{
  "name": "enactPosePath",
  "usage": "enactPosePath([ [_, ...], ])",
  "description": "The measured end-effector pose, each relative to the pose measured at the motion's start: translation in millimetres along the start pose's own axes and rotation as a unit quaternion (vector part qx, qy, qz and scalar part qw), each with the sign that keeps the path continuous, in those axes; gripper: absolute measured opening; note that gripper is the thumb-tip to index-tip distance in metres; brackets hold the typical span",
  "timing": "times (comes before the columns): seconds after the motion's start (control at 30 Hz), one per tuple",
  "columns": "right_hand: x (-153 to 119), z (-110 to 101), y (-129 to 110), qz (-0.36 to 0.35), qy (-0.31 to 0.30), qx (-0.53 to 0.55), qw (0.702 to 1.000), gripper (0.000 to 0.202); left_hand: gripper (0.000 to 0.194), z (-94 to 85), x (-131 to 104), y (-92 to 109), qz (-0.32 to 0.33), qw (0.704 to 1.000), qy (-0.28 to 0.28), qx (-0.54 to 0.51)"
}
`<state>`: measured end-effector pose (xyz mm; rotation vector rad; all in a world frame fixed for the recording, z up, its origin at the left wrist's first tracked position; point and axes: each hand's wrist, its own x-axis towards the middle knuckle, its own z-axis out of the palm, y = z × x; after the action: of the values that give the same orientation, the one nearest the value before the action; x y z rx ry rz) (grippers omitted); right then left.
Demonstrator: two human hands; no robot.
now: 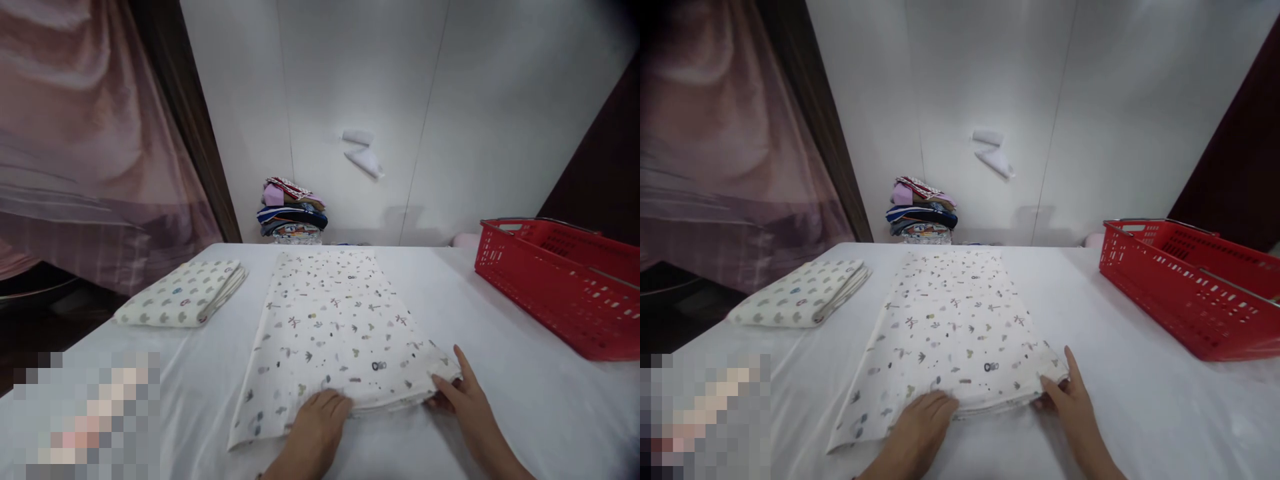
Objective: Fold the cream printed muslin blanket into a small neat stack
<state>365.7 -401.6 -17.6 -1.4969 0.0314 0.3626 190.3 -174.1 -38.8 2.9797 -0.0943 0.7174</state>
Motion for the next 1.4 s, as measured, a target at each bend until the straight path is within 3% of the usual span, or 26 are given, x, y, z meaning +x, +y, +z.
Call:
enactPosePath([
  [0.2, -4.1, -5.6, 3.7, -0.016, 0.004, -0.002, 1.0, 0.114, 0.044, -29.3, -43.2, -40.3, -0.117, 0.992, 0.025, 0.048],
  [0.37, 1.1, -6.8, 1.8, -0.009, -0.017, 0.002, 1.0, 0.113, 0.049, -47.4, -78.7, -68.1, -0.139, 0.985, 0.048, 0.088],
  [0.53, 12.3, -5.6, -12.4, -0.019, -0.034, -0.014, 0.999, 0.109, 0.042, -58.7, -79.0, -88.3, -0.114, 0.985, 0.072, 0.107],
  [0.6, 25.4, -1.4, -22.0, -0.03, -0.051, -0.031, 0.998, 0.106, 0.036, -66.6, -63.4, -103.9, -0.101, 0.984, 0.073, 0.128],
  [0.67, 49.2, 9.4, -36.3, -0.047, -0.072, -0.048, 0.995, 0.102, 0.031, -77.0, -33.7, -125.6, -0.102, 0.981, 0.051, 0.155],
  [0.77, 105.1, 42.6, -77.0, -0.071, -0.113, -0.052, 0.99, 0.103, 0.03, -97.7, 41.8, -164.0, -0.126, 0.97, -0.041, 0.203],
  [0.83, 147.7, 73.5, -124.9, -0.091, -0.117, -0.041, 0.988, 0.103, 0.029, -118.4, 108.0, -187.7, -0.126, 0.955, -0.096, 0.253],
  [0.9, 183.7, 104.1, -190.2, -0.142, -0.097, -0.054, 0.984, 0.1, 0.038, -149.2, 177.2, -205.0, -0.092, 0.941, -0.062, 0.318],
  [0.97, 205.4, 126.6, -263.7, -0.252, -0.052, -0.027, 0.966, 0.091, 0.068, -190.8, 238.5, -213.6, -0.073, 0.916, 0.055, 0.392],
  [1.07, 209.0, 135.6, -355.7, -0.386, 0.03, 0.048, 0.921, 0.089, 0.076, -259.0, 296.1, -212.1, -0.105, 0.876, 0.173, 0.437],
  [1.13, 198.4, 126.5, -387.9, -0.433, 0.006, 0.062, 0.899, 0.09, 0.078, -292.6, 306.6, -205.8, -0.075, 0.846, 0.253, 0.463],
  [1.17, 191.1, 119.1, -394.2, -0.45, -0.011, 0.063, 0.891, 0.09, 0.078, -302.7, 304.3, -201.9, -0.049, 0.838, 0.265, 0.474],
  [1.23, 175.3, 101.5, -390.2, -0.475, -0.041, 0.057, 0.877, 0.09, 0.079, -308.0, 288.4, -193.1, -0.018, 0.836, 0.269, 0.478],
  [1.3, 160.2, 82.9, -369.7, -0.488, -0.052, 0.05, 0.87, 0.089, 0.08, -294.9, 262.7, -182.6, -0.016, 0.859, 0.241, 0.452],
  [1.4, 141.5, 54.4, -316.7, -0.447, -0.047, 0.027, 0.893, 0.084, 0.065, -249.8, 214.3, -164.4, -0.052, 0.918, 0.152, 0.363],
])
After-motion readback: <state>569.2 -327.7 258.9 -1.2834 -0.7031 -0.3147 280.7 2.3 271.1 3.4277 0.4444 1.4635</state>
